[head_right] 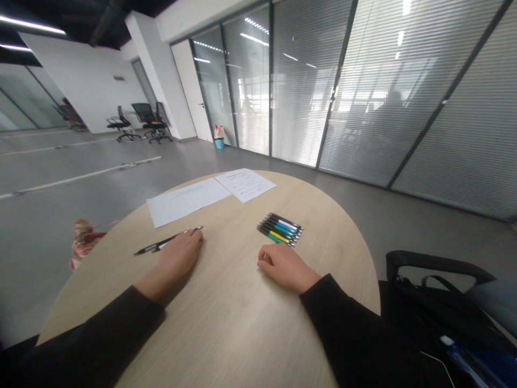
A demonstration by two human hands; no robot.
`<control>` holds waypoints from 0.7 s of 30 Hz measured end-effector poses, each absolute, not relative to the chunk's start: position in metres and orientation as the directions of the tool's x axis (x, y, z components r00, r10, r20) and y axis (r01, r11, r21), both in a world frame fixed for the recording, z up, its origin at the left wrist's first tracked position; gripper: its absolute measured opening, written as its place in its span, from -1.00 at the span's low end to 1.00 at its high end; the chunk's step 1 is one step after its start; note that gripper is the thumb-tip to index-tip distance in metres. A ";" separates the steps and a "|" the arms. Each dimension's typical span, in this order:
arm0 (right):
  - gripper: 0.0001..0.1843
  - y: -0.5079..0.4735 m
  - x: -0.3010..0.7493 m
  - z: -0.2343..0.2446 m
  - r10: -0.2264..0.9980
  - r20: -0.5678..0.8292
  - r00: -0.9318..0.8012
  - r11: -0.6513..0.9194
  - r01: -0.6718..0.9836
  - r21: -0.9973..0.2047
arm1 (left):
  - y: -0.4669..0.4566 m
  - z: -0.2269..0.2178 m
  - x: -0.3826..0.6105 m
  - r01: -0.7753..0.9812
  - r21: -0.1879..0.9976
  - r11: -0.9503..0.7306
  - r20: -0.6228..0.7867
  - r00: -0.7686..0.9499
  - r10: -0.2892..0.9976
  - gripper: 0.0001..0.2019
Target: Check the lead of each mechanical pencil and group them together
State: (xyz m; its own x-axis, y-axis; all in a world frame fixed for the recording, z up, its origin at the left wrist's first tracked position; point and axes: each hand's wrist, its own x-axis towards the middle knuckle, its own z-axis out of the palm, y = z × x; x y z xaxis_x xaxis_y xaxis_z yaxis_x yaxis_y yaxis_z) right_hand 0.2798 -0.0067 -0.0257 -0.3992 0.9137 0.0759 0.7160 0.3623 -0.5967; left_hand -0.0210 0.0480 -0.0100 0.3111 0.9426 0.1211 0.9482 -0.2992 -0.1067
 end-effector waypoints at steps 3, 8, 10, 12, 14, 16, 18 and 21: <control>-0.91 -0.007 0.280 -0.025 0.913 0.070 -0.401 0.362 0.720 -0.592 | 0.046 -0.009 -0.017 0.944 -0.008 -0.329 0.110 0.327 0.938 -0.76; -0.89 -0.008 0.280 -0.026 0.915 0.071 -0.397 0.362 0.731 -0.579 | 0.040 -0.009 -0.010 0.876 0.210 -0.433 0.129 0.414 0.901 -0.83; -0.89 -0.008 0.279 -0.026 0.914 0.076 -0.398 0.366 0.734 -0.572 | 0.038 -0.009 -0.007 0.832 0.309 -0.460 0.124 0.444 0.887 -0.85; -0.89 -0.008 0.278 -0.026 0.915 0.073 -0.398 0.366 0.737 -0.569 | 0.037 -0.007 -0.004 0.797 0.388 -0.462 0.105 0.460 0.882 -0.84; -0.88 -0.009 0.278 -0.026 0.915 0.071 -0.396 0.364 0.739 -0.567 | 0.035 -0.005 -0.002 0.765 0.453 -0.458 0.081 0.476 0.876 -0.80; -0.88 -0.010 0.277 -0.026 0.916 0.074 -0.395 0.364 0.738 -0.569 | 0.034 -0.004 0.001 0.725 0.521 -0.451 0.062 0.494 0.867 -0.78; -0.88 -0.010 0.276 -0.025 0.916 0.075 -0.394 0.363 0.736 -0.572 | 0.034 -0.005 0.002 0.687 0.581 -0.437 0.048 0.507 0.861 -0.77; -0.89 -0.010 0.275 -0.023 0.918 0.079 -0.389 0.360 0.734 -0.576 | 0.034 -0.012 0.003 0.646 0.646 -0.407 0.036 0.507 0.861 -0.75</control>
